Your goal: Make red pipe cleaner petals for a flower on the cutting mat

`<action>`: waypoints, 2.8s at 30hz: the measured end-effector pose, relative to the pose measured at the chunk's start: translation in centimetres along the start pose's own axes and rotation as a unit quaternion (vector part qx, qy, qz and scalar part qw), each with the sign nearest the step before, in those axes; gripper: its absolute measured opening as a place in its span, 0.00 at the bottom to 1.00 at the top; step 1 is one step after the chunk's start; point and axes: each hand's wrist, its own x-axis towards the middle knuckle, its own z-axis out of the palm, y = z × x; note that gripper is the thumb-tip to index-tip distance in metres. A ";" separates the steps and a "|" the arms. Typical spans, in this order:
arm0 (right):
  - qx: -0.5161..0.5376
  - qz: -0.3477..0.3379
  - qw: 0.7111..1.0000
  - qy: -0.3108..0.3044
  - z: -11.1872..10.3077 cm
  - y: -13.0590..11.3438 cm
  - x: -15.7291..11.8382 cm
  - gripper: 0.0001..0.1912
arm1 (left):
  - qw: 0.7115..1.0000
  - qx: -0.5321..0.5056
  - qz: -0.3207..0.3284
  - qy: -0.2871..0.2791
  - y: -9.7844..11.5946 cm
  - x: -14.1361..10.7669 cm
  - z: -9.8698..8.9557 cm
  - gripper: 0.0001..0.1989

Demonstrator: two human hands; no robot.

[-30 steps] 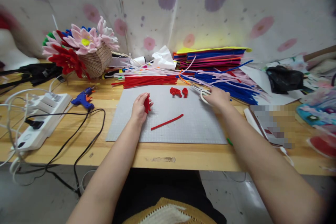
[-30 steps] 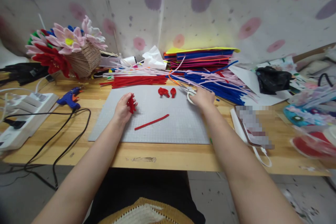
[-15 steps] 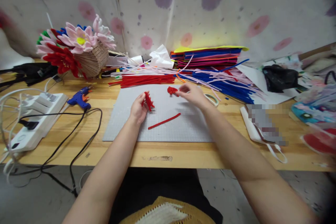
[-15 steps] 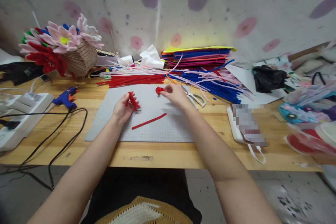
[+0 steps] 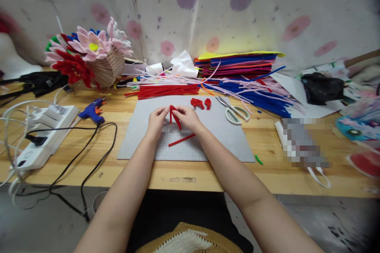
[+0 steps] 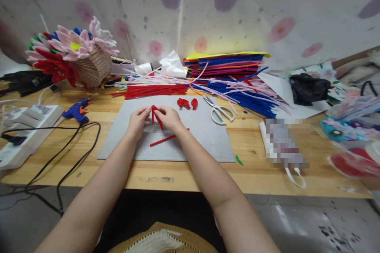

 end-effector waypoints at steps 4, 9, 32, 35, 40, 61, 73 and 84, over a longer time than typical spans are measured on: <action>-0.006 0.003 1.000 -0.020 -0.2 0.3 -0.4 0.13 | 1.000 0.024 0.005 0.002 0.1 -0.3 0.2 0.08; 0.062 0.024 0.996 -0.062 1.0 0.4 -0.8 0.14 | 0.999 0.024 0.020 0.022 -0.3 -0.5 0.5 0.09; 0.249 0.204 0.930 -0.177 2.9 -1.8 -1.9 0.09 | 0.990 -0.043 -0.019 0.133 0.5 0.6 -0.9 0.08; 0.264 0.190 0.933 -0.157 2.7 -2.0 -2.0 0.08 | 0.996 -0.039 -0.040 0.072 0.5 0.5 -0.9 0.13; 0.269 0.184 0.934 -0.144 2.3 -1.5 -1.8 0.09 | 0.996 0.024 -0.061 -0.055 0.0 -0.1 -0.1 0.18; 0.358 0.202 0.891 -0.194 1.9 -1.3 -2.0 0.09 | 0.998 0.057 0.017 -0.019 -0.4 -0.1 -0.2 0.12; 0.529 0.237 0.760 -0.295 0.2 -0.9 -1.9 0.13 | 0.977 -0.112 -0.123 -0.134 0.6 -0.2 -0.5 0.14; 0.507 0.251 0.767 -0.303 0.5 -1.0 -1.9 0.13 | 0.982 -0.102 -0.108 -0.115 0.6 -0.1 -0.5 0.10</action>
